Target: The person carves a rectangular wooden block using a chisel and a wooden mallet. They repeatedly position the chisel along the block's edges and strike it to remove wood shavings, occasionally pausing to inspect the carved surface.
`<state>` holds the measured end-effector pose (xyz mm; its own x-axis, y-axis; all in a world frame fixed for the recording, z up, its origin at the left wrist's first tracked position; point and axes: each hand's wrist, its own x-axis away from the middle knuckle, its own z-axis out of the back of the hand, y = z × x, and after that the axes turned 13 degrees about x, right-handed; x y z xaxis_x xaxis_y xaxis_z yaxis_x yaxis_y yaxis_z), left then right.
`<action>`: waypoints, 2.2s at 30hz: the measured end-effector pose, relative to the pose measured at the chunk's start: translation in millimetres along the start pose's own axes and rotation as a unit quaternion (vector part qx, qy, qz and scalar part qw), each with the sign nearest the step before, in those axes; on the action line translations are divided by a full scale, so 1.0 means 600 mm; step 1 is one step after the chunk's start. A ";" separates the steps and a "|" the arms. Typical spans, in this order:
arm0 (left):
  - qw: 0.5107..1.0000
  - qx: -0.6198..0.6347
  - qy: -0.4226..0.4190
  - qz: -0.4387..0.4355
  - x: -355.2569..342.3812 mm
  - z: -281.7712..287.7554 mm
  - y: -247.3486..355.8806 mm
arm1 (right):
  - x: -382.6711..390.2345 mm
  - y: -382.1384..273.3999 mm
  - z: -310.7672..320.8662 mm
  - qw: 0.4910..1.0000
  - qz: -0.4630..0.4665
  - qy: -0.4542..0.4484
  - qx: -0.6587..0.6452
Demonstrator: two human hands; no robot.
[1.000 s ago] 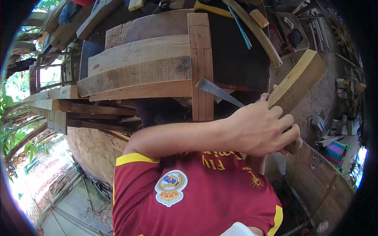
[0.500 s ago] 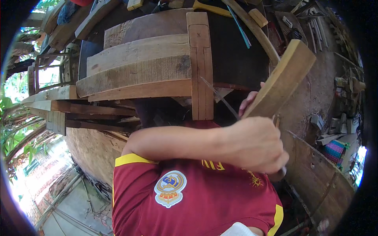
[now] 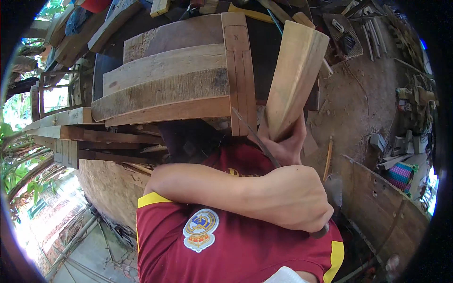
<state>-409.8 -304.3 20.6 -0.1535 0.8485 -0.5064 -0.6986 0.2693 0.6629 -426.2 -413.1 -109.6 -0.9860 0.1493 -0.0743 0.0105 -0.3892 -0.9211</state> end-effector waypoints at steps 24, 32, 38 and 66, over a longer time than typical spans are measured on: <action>0.995 0.065 -0.057 0.052 -0.013 0.022 -0.047 | -0.045 -0.067 -0.006 0.989 -0.124 0.016 -0.084; 0.999 0.009 0.024 0.047 -0.008 0.021 -0.055 | -0.064 -0.045 -0.001 0.995 -0.036 0.025 0.085; 0.992 -0.075 0.031 0.095 0.006 0.006 -0.054 | -0.073 -0.058 0.003 0.993 -0.078 -0.042 -0.074; 0.961 -0.061 0.210 0.170 -0.052 0.012 -0.097 | -0.078 -0.010 -0.057 0.979 0.055 0.070 -0.184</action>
<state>-359.5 -343.0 1.8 -0.6387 0.6117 -0.4668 -0.6305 -0.0682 0.7732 -374.2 -386.9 -113.8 -0.9433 0.2574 -0.2095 0.2007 -0.0602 -0.9778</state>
